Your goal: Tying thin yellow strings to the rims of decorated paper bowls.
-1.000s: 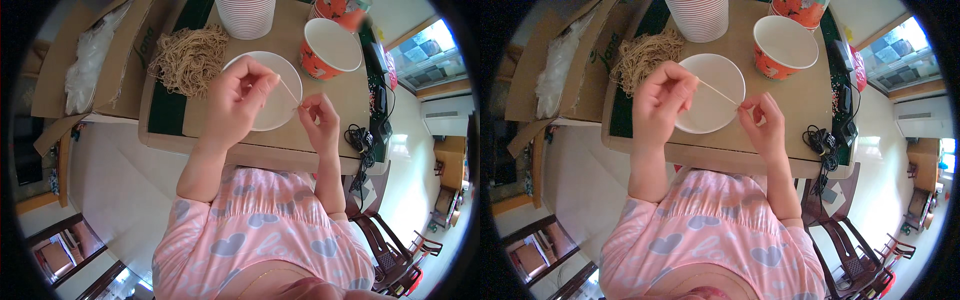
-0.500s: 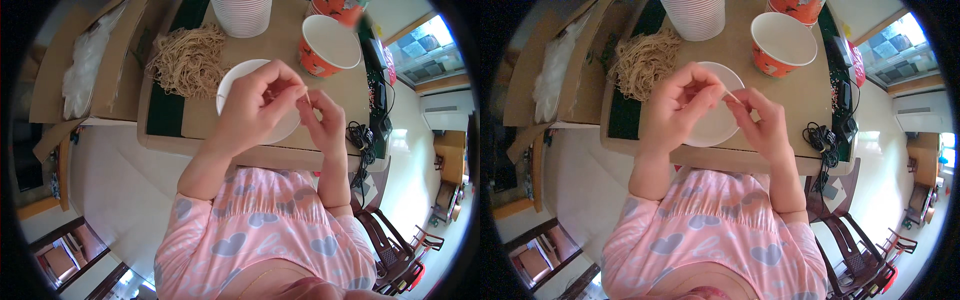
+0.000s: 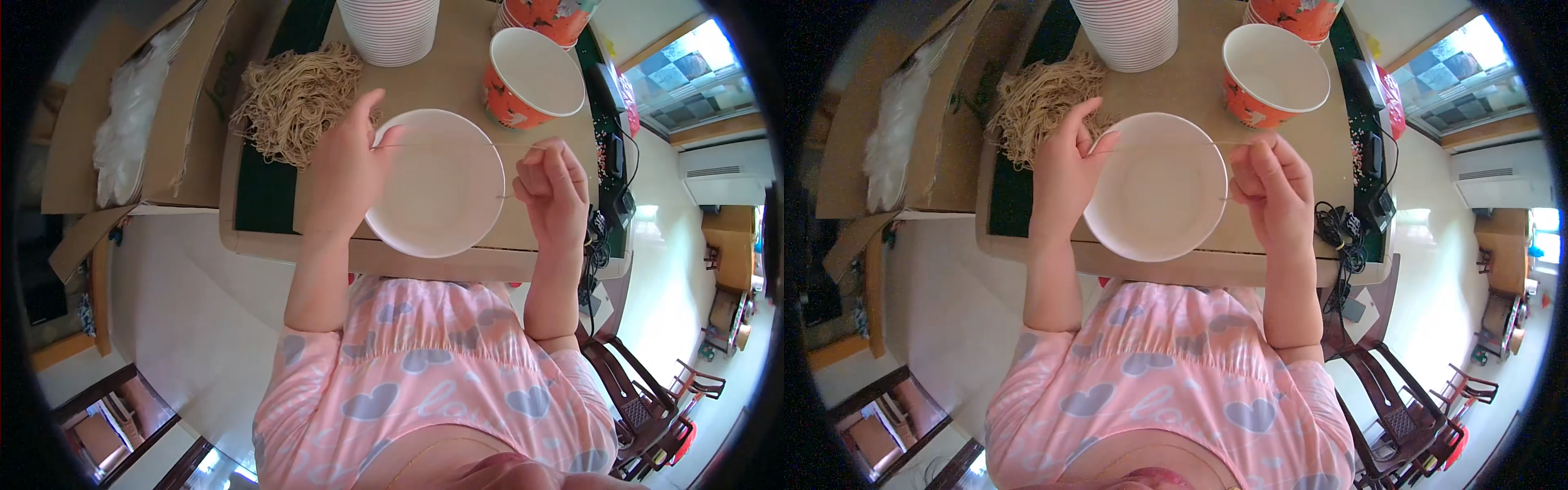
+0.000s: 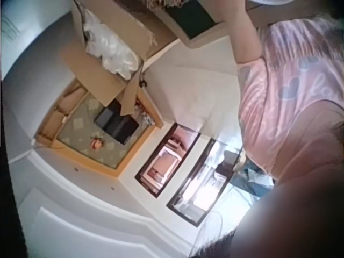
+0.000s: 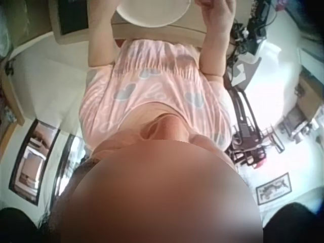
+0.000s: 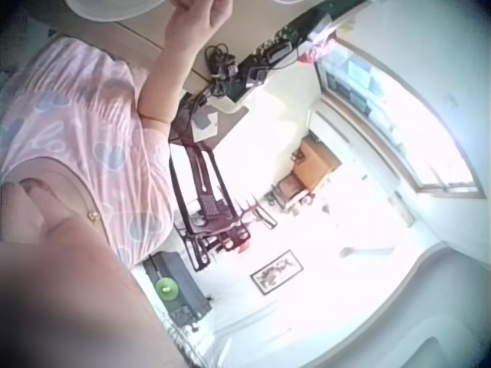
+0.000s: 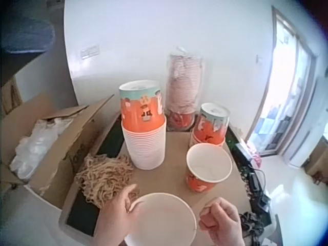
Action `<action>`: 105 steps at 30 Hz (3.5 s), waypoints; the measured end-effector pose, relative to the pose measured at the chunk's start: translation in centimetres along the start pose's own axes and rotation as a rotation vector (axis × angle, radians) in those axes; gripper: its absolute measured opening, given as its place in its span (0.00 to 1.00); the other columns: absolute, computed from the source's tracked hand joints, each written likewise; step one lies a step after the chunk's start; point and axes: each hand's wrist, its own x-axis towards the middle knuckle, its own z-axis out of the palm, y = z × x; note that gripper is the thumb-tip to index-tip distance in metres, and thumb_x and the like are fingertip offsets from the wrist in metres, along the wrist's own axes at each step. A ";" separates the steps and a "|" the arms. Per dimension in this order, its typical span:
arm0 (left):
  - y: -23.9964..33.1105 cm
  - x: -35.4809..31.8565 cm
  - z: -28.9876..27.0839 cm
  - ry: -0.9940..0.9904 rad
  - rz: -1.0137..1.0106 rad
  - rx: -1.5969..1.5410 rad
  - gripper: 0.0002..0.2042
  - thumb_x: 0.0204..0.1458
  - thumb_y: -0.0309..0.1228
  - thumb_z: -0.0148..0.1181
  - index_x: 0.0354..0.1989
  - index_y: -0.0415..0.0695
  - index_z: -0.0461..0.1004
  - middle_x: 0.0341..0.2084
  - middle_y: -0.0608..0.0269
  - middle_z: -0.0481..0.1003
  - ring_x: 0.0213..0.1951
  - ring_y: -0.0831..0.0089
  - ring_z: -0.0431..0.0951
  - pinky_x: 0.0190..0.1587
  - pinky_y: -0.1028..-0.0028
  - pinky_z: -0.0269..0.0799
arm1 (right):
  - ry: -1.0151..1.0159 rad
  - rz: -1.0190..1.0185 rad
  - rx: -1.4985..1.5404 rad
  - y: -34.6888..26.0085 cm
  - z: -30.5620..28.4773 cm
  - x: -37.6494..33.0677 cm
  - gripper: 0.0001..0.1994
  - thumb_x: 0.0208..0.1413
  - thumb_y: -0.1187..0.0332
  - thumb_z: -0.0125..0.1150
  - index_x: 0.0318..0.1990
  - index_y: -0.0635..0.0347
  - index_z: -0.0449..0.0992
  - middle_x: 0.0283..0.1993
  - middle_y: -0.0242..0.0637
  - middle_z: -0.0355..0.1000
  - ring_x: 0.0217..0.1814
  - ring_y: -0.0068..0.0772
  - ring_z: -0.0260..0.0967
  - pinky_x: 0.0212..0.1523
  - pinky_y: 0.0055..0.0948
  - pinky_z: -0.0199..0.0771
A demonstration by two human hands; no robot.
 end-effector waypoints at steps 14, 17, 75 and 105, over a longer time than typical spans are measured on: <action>-4.8 1.2 2.0 -0.335 -0.065 -0.352 0.08 0.56 0.30 0.59 0.37 0.38 0.76 0.24 0.65 0.77 0.28 0.78 0.77 0.29 0.74 0.71 | 0.265 0.212 -0.673 3.8 -3.5 4.1 0.08 0.61 0.70 0.57 0.42 0.64 0.78 0.31 0.25 0.71 0.30 0.12 0.64 0.31 0.15 0.65; -7.6 0.7 3.7 -0.402 -0.295 -0.637 0.09 0.59 0.31 0.57 0.39 0.38 0.76 0.26 0.69 0.76 0.27 0.84 0.74 0.28 0.80 0.70 | 0.270 0.354 -0.649 5.4 -4.8 3.0 0.12 0.58 0.70 0.58 0.46 0.66 0.78 0.39 0.32 0.76 0.40 0.20 0.70 0.42 0.23 0.70; -8.6 1.1 4.1 -0.108 -0.336 -0.662 0.03 0.57 0.25 0.58 0.38 0.39 0.75 0.26 0.73 0.73 0.28 0.87 0.70 0.32 0.85 0.66 | 0.318 -0.876 -2.039 -20.5 -16.6 25.9 0.12 0.52 0.78 0.57 0.44 0.55 0.70 0.43 0.37 0.71 0.42 0.40 0.75 0.41 0.36 0.74; -3.7 9.4 -0.1 0.005 0.072 -0.441 0.09 0.60 0.26 0.54 0.48 0.39 0.74 0.44 0.64 0.76 0.45 0.76 0.74 0.50 0.77 0.67 | -0.161 -0.021 -2.281 -8.8 -9.5 22.1 0.15 0.52 0.69 0.58 0.49 0.57 0.74 0.47 0.46 0.74 0.50 0.50 0.71 0.48 0.44 0.72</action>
